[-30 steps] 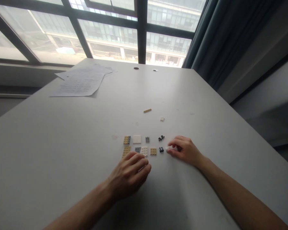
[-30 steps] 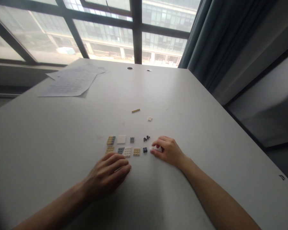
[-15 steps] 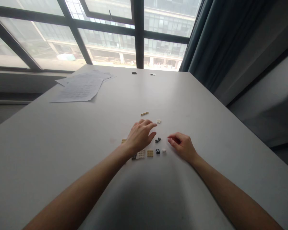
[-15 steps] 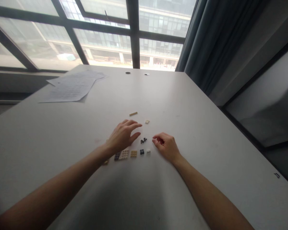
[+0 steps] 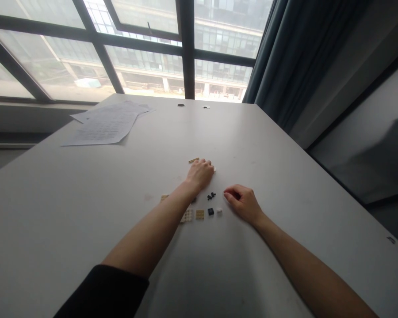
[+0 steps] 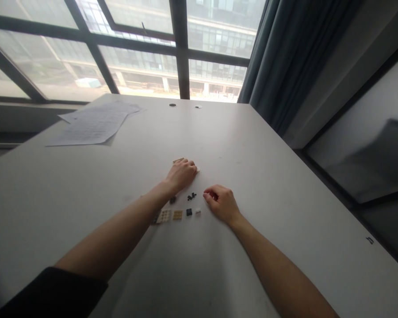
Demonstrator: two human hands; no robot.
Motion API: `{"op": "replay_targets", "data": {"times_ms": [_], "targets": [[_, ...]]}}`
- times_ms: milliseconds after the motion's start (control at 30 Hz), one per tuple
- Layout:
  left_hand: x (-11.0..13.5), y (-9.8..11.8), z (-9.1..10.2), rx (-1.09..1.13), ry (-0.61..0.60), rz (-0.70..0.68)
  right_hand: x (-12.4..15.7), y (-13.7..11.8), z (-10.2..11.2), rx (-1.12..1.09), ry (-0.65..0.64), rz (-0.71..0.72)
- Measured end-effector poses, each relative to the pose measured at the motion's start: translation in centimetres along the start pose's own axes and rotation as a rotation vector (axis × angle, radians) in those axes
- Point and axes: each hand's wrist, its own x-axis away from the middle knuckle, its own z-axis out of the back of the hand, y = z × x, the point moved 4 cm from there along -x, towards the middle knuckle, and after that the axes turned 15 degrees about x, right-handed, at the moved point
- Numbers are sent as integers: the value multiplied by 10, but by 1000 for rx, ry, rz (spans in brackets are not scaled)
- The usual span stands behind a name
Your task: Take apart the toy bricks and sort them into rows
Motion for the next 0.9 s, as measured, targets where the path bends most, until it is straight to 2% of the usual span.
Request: {"op": "replay_targets", "data": {"times_ms": [167,300,400,500,567,633,700,800,900], "targets": [[1,4,3,105,54,31,-1,0,-1,12,3,-3],[9,6,8,289,114,97,-3,4,-1,-44,36,-42],[26,11,12,486,127,123,-4,9,1,-161,73,-117],[55,21,16,663,131,143,-5,7,1,-373,61,-167],[77,28,19,784,155,167,-3,-2,0,-525,13,-171],[99,31,21,1075,228,246,0,-17,-2,-633,-55,-161],[118,34,22,1247,269,308,5,-33,-4,-682,-110,-158],[134,36,24,1330,253,343,12,-52,-6,-689,-146,-145],[141,36,26,1274,240,298,16,-62,-4,-659,-138,-123]]}}
